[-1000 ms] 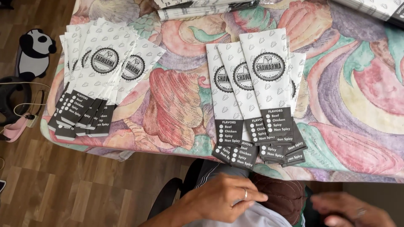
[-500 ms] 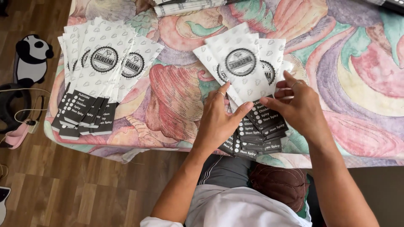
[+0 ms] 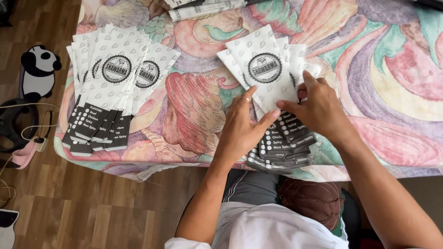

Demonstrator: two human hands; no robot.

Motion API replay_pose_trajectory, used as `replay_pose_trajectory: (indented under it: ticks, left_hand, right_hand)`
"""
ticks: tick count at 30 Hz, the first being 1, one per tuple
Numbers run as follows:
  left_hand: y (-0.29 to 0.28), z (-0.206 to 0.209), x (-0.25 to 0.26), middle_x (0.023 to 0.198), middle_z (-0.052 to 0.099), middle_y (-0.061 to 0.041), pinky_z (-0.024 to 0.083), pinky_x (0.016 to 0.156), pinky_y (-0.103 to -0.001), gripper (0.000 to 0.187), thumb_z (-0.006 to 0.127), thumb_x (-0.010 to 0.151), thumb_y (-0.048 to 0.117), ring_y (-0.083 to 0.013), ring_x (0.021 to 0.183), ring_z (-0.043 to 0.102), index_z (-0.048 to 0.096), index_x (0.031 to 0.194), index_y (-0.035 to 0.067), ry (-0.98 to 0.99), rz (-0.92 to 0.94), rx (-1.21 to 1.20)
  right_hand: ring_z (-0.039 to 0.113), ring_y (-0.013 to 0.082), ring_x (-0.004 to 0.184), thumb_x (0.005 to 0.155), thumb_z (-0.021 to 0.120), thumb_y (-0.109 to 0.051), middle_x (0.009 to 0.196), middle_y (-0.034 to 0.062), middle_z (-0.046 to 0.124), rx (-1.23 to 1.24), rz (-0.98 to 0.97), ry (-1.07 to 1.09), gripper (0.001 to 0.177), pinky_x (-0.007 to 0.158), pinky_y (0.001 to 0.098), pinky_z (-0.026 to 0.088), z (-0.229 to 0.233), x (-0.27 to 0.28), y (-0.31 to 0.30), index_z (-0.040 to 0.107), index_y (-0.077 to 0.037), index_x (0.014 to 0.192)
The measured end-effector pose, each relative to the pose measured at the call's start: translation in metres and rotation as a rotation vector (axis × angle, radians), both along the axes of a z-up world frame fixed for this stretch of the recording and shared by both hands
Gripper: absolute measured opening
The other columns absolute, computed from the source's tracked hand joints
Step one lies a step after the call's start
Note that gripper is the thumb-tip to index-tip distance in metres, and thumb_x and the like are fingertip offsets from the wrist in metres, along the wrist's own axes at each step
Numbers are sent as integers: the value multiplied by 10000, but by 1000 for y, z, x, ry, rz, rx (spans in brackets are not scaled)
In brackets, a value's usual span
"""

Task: The person applies glue to paper shawarma wrappers using a glue bottle and folds them by hand to assemble the final food packaging.

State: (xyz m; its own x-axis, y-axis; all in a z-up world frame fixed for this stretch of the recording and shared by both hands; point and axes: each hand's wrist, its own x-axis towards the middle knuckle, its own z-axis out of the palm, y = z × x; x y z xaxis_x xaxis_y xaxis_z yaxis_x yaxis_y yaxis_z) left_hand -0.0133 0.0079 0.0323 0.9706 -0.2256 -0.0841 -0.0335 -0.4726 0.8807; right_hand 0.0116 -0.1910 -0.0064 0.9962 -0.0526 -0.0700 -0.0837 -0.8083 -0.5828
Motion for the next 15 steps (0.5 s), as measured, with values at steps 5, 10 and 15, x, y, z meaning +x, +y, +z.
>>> replay_pose_trajectory:
  ticks: [5, 10, 15]
  left_hand:
    - [-1, 5, -1, 1401, 434, -442, 586, 925, -558, 903, 664, 905, 504, -518, 1277, 547, 381, 1501, -112, 71, 1, -61]
    - [-2, -3, -5, 1403, 441, -430, 561, 949, -555, 907, 683, 892, 513, -488, 1270, 563, 397, 1498, -98, 80, 59, -103]
    - [-7, -8, -10, 1418, 435, -412, 579, 919, -541, 911, 689, 885, 540, -474, 1270, 573, 412, 1487, -85, 55, 64, -150]
  right_hand:
    - [718, 240, 902, 799, 905, -150, 1012, 210, 660, 369, -134, -11, 885, 817, 381, 582, -13, 11, -3, 432, 211, 1454]
    - [732, 394, 931, 783, 924, -159, 1073, 332, 638, 142, -69, -41, 825, 773, 490, 612, -5, 13, 4, 512, 257, 1364]
    - [735, 390, 962, 798, 916, -259, 993, 265, 700, 122, -56, 38, 813, 777, 562, 588, -9, 23, 6, 547, 212, 1347]
